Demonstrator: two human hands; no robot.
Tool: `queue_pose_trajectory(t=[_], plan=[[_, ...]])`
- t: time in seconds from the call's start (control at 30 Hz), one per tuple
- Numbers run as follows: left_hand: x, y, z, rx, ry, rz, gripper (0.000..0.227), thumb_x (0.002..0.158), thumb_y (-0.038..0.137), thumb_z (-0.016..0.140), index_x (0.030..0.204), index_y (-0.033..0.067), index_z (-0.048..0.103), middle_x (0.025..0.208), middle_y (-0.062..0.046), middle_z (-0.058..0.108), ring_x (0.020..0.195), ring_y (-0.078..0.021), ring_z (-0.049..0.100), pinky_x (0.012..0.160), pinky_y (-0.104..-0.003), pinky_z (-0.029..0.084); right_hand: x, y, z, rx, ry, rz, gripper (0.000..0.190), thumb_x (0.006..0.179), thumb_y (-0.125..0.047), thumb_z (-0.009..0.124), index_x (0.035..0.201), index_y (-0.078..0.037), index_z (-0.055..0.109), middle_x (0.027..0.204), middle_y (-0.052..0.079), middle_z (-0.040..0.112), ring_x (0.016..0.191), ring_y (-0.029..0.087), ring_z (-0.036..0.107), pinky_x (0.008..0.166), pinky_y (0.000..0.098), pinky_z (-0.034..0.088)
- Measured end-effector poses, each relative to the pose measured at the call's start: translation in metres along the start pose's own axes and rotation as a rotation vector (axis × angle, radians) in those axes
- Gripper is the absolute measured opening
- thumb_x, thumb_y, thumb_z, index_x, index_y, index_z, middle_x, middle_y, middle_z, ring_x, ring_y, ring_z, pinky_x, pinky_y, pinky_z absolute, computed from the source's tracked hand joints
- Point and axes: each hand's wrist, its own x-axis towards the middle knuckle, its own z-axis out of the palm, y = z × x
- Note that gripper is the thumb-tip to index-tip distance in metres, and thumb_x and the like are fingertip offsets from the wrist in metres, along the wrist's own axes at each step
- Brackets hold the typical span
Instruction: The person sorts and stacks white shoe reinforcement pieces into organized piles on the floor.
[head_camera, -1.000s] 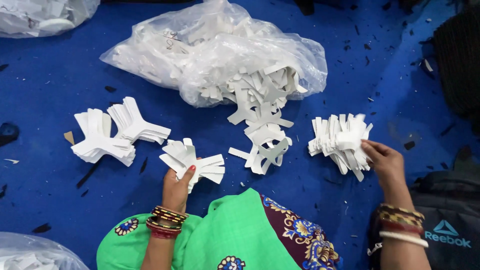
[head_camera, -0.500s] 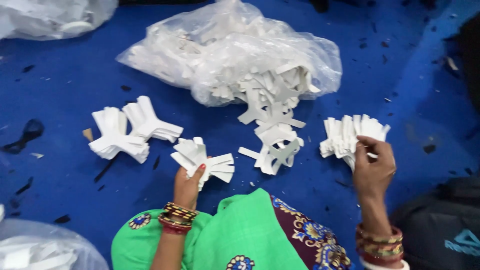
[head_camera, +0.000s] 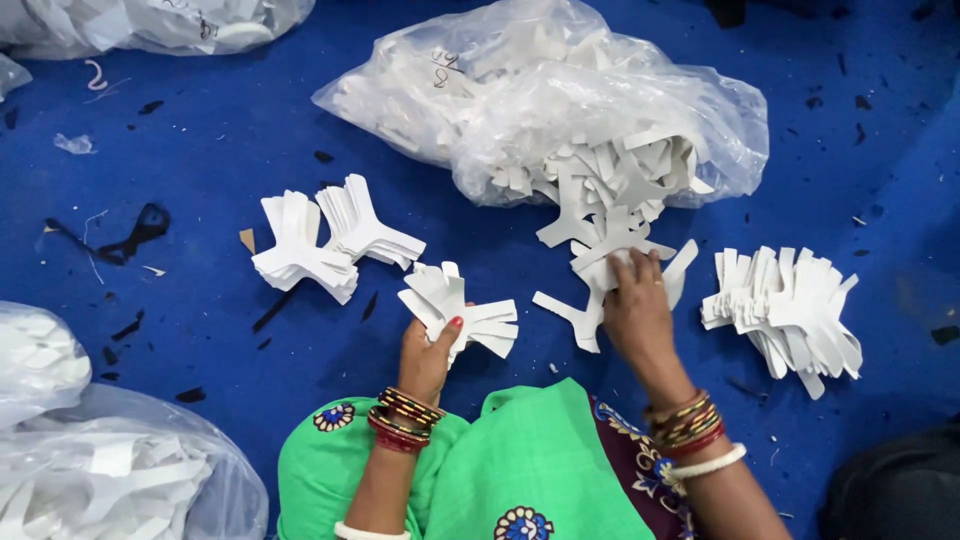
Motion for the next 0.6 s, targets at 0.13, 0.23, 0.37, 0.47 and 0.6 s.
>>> queue_pose_trajectory(t=[0.13, 0.23, 0.37, 0.47, 0.6], plan=[[-0.001, 0.004, 0.004, 0.062, 0.007, -0.01, 0.031, 0.096, 0.006, 0.063, 0.123, -0.0059, 0.068, 0.116, -0.013, 0.077, 0.101, -0.0184, 0.071, 0.091, -0.03, 0.054, 0.016, -0.006, -0.018, -0.081, -0.073, 0.054, 0.054, 0.076, -0.007, 0.072, 0.13, -0.008, 0.063, 0.126, 0.021, 0.062, 0.112, 0.044, 0.061, 0.091, 0.0476, 0.053], [-0.001, 0.007, 0.007, 0.059, -0.001, -0.001, 0.029, 0.096, 0.006, 0.063, 0.123, -0.0048, 0.068, 0.116, -0.012, 0.077, 0.101, -0.0172, 0.071, 0.091, -0.029, 0.054, 0.018, -0.01, -0.028, -0.059, -0.187, 0.16, 0.058, 0.079, -0.007, 0.074, 0.135, -0.011, 0.061, 0.119, 0.018, 0.065, 0.107, 0.04, 0.064, 0.088, 0.0479, 0.053], [-0.001, 0.006, 0.002, 0.057, 0.023, -0.01, 0.03, 0.095, 0.005, 0.063, 0.122, -0.0055, 0.068, 0.115, -0.014, 0.077, 0.1, -0.0183, 0.072, 0.089, -0.03, 0.055, 0.027, -0.039, -0.072, 0.211, -0.202, 0.475, 0.058, 0.084, -0.016, 0.078, 0.139, -0.012, 0.059, 0.106, 0.014, 0.071, 0.1, 0.033, 0.069, 0.08, 0.0434, 0.056], [0.001, 0.0, 0.002, 0.042, -0.002, 0.007, 0.031, 0.096, 0.005, 0.062, 0.124, -0.0065, 0.067, 0.116, -0.015, 0.076, 0.101, -0.0189, 0.071, 0.091, -0.031, 0.055, 0.019, -0.008, -0.054, 0.675, -0.186, 0.802, 0.061, 0.087, -0.024, 0.077, 0.14, -0.01, 0.051, 0.104, 0.015, 0.07, 0.092, 0.026, 0.071, 0.069, 0.0393, 0.06], [0.004, -0.005, 0.001, -0.002, -0.012, 0.003, 0.032, 0.095, 0.004, 0.062, 0.126, -0.0061, 0.064, 0.117, -0.014, 0.076, 0.104, -0.0188, 0.072, 0.093, -0.031, 0.056, 0.002, -0.011, -0.067, 0.831, -0.341, 0.923, 0.078, 0.083, -0.025, 0.078, 0.146, -0.011, 0.036, 0.107, 0.015, 0.067, 0.092, 0.023, 0.072, 0.066, 0.0407, 0.064]])
